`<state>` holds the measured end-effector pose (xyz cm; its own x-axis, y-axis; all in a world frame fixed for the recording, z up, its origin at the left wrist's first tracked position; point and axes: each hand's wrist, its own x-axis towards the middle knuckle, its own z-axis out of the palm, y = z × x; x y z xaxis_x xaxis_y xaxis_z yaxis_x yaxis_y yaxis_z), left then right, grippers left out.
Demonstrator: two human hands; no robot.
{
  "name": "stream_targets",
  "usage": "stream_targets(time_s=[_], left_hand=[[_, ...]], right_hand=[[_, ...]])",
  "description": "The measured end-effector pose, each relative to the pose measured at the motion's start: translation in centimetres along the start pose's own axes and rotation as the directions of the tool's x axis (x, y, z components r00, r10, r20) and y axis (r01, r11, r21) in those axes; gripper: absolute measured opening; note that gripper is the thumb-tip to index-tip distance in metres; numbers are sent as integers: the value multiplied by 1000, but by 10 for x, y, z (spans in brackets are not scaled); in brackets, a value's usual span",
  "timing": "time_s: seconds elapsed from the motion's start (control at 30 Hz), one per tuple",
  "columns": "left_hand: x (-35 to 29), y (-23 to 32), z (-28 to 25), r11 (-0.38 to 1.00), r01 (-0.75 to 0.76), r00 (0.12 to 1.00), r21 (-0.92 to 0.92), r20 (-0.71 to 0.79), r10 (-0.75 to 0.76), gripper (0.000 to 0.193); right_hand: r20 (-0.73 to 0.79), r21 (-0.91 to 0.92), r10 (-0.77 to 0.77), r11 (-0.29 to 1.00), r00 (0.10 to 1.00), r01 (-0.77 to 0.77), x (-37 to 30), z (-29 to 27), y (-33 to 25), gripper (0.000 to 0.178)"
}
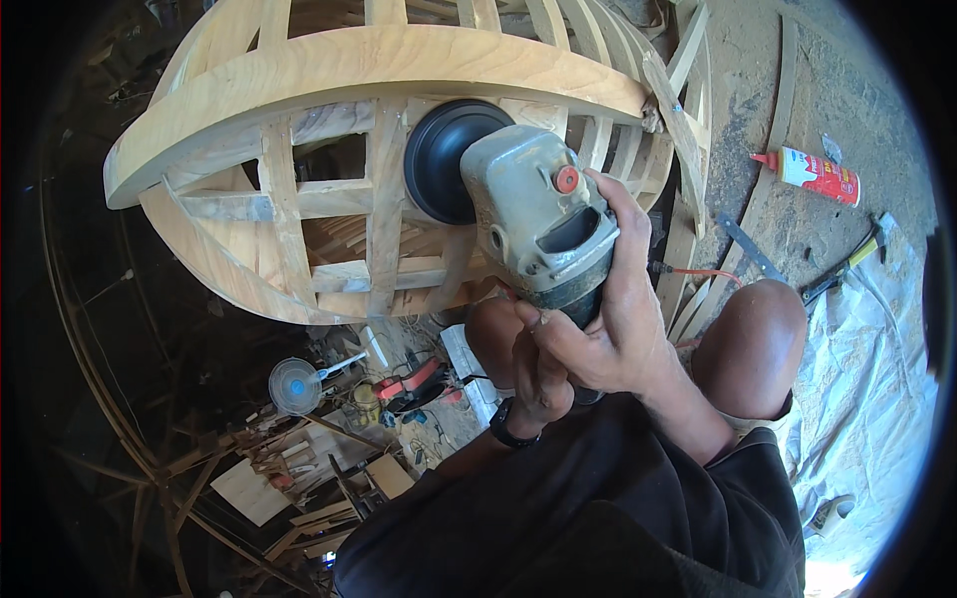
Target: The person retrieves metal strips from a container, loads them into a staple gun, and then uses the staple gun and a power sander to assemble and smooth a curved wooden furniture frame.
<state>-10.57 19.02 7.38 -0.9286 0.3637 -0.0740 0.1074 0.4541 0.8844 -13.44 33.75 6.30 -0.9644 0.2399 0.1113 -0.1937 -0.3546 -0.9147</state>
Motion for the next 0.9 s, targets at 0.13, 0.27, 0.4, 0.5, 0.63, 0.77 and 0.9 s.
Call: stream_targets(time_s=[0.13,0.27,0.4,0.5,0.63,0.77,0.9], left_hand=[[-3,-1,0,1000,4,1000,-1,-4,-4,71],[-4,-1,0,1000,4,1000,-5,-9,-4,72],[-3,-1,1,1000,7,1000,-13,-5,-7,72],[-2,-1,2,1000,10,1000,-20,-3,-10,73],[-3,-3,3,1000,12,1000,-29,-4,-12,74],[0,-2,5,999,18,1000,-43,6,-18,75],[1,-3,6,998,23,1000,-56,12,-23,76]], right_hand=[[8,8,-2,1000,1000,2,0,0,0,94],[42,-5,-22,1000,999,22,-6,-1,2,95],[21,-48,-21,999,1000,22,-4,1,3,95],[12,31,5,1000,1000,-5,1,0,0,95],[26,-6,-28,1000,999,28,4,-1,-1,95],[26,-17,-26,1000,999,26,5,-6,-1,95],[28,8,-20,1000,999,20,6,-6,0,95]])
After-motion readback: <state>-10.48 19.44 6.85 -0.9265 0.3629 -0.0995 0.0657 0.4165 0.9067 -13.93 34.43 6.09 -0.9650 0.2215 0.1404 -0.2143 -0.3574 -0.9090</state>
